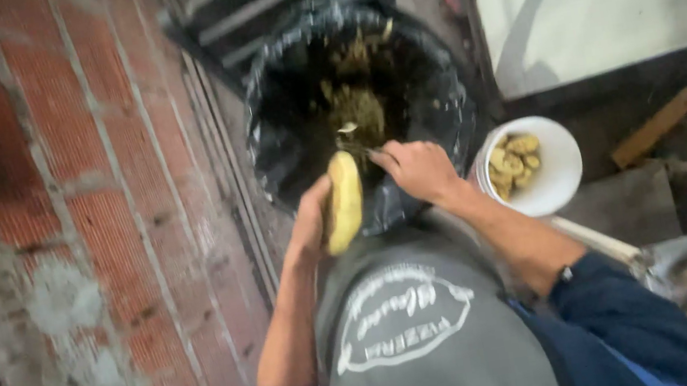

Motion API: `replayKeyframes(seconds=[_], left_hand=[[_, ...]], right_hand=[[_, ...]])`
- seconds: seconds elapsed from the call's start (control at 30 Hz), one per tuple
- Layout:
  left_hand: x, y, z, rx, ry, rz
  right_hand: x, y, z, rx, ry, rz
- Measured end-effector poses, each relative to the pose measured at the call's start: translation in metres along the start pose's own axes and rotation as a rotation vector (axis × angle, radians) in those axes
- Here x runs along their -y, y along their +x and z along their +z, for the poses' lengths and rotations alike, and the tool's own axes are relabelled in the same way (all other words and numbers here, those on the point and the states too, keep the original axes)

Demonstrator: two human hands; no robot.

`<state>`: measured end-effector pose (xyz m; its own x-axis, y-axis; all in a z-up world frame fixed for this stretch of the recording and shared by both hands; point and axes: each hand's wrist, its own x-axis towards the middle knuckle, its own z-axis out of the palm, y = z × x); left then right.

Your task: Peeling potatoes using a hand peeler over a trash bin.

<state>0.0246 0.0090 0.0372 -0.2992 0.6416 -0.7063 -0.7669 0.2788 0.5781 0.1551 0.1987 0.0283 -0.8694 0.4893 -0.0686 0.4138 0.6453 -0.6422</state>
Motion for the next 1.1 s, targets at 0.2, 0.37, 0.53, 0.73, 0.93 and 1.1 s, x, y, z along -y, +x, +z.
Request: replayKeyframes(seconds=[0.2,0.37,0.53,0.73,0.93,1.1], left_hand=[[0.008,-0.005,-0.004,0.082,-0.198,-0.048],[-0.001,0.004,-0.004,0.038,-0.29,-0.001],[0.0,0.018,0.0,-0.087,-0.368,0.089],[0.008,0.029,0.007,-0.244,-0.507,-0.006],[0.032,0.03,0.0,0.044,-0.525,0.027],[0.024,0.034,0.003,-0.13,-0.528,-0.007]], right_hand=[[0.002,-0.013,0.016,-0.012,0.129,-0.035],[-0.013,-0.011,0.006,-0.087,0.142,-0.005],[0.025,-0.031,-0.007,-0.169,0.222,-0.22],[0.034,-0.05,0.013,-0.089,0.07,-0.429],[0.007,-0.02,0.018,0.01,-0.152,-0.038],[0.024,-0.033,-0.006,-0.103,0.223,-0.339]])
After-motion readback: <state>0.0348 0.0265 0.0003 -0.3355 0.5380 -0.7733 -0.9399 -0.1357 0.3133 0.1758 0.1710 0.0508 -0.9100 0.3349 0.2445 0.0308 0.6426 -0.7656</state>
